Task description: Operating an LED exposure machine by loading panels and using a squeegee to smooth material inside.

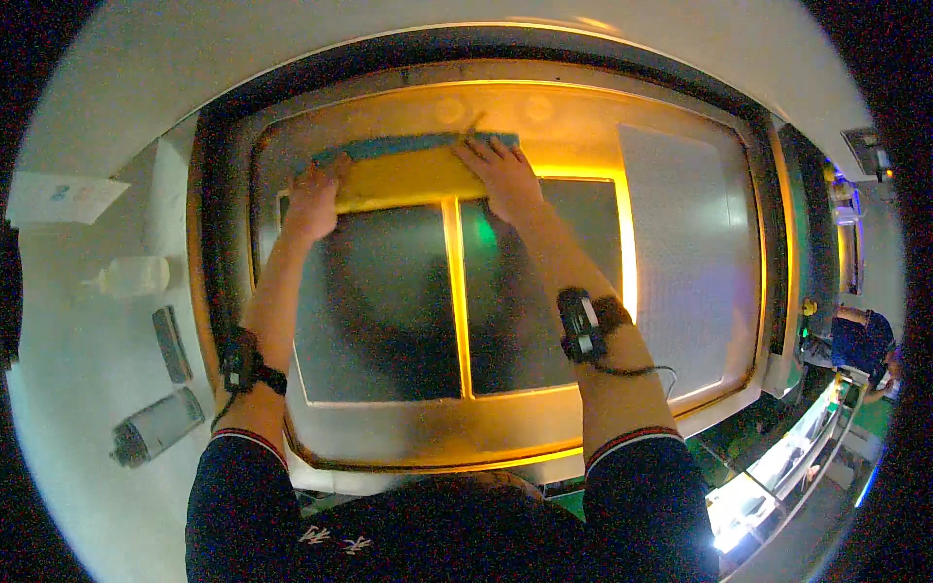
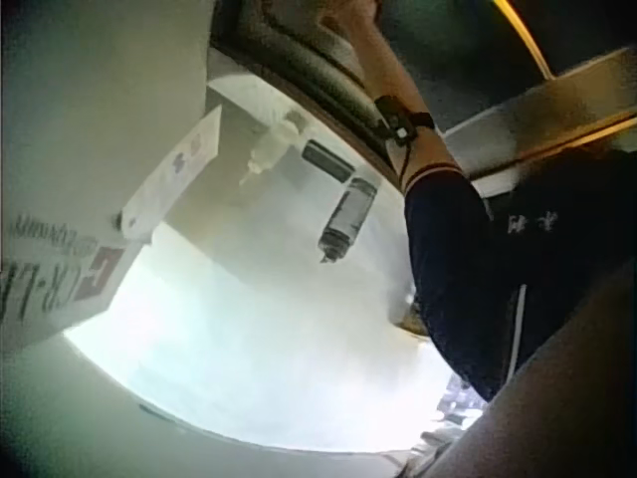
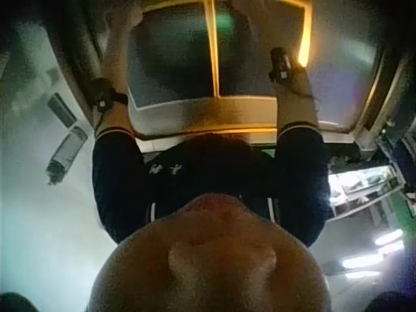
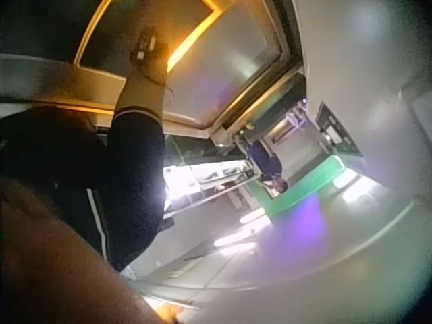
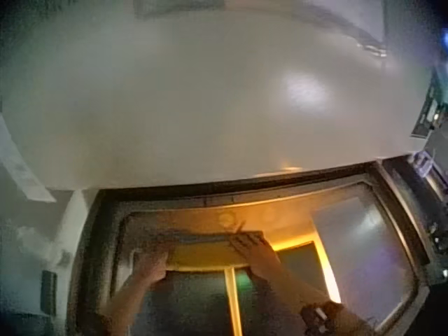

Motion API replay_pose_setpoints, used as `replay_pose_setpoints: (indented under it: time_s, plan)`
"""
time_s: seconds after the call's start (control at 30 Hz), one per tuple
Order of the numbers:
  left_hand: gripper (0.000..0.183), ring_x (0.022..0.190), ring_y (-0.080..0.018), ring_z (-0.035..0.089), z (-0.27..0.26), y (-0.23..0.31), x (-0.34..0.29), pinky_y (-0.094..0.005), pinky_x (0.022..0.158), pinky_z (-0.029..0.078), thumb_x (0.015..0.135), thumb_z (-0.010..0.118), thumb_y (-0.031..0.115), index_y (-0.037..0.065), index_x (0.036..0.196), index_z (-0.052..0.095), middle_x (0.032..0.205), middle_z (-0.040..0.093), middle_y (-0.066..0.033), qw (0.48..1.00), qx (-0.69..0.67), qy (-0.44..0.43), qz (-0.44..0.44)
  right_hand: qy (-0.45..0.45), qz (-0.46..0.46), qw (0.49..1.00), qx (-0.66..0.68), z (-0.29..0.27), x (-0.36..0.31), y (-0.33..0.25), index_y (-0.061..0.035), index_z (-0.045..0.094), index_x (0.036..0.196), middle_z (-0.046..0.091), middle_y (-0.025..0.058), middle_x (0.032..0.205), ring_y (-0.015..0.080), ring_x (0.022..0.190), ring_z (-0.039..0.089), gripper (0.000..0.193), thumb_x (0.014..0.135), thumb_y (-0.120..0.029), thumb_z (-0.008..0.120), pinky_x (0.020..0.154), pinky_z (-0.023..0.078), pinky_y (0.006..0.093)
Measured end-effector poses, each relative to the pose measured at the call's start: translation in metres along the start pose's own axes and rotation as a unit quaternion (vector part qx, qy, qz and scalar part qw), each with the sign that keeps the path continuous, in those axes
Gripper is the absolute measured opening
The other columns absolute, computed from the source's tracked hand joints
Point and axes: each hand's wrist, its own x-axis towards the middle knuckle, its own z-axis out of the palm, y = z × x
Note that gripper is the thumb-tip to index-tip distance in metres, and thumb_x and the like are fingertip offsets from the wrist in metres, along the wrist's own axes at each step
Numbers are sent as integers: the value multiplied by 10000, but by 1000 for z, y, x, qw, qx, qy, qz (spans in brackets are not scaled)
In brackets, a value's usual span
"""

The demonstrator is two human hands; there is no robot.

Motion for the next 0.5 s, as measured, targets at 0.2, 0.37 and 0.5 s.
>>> replay_pose_setpoints:
  time_s: [0.2, 0.37, 0.5]
  plan:
    - [851, 1324, -506, 355, -32, 128, -239, -685, 1085, 228, 736, 698, 80, 120, 1490, 305, 1522, 373, -65, 976, -60, -195, 81, -150, -87, 985, 6, -21, -276, -41, -210, 357, 1476, 412, 93, 1480, 337, 1297, 446, 743, 785, -89, 601, 1063, 332, 611]
    - [871, 1326, -522, 351, -16, 172, -434, -668, 1049, 295, 703, 687, 94, 149, 1496, 332, 1565, 313, -45, 939, -110, -283, 162, -166, -92, 962, 196, -49, -463, -115, -154, 421, 1427, 453, 110, 1450, 406, 1253, 501, 629, 822, -186, 589, 1022, 384, 613]
    - [870, 1320, -524, 359, -12, 181, -412, -653, 1056, 300, 696, 680, 73, 159, 1493, 342, 1561, 325, -27, 951, -118, -249, 138, -109, -89, 975, 172, -40, -452, -97, -141, 437, 1411, 483, 85, 1437, 356, 1283, 487, 613, 832, -268, 594, 1071, 370, 508]
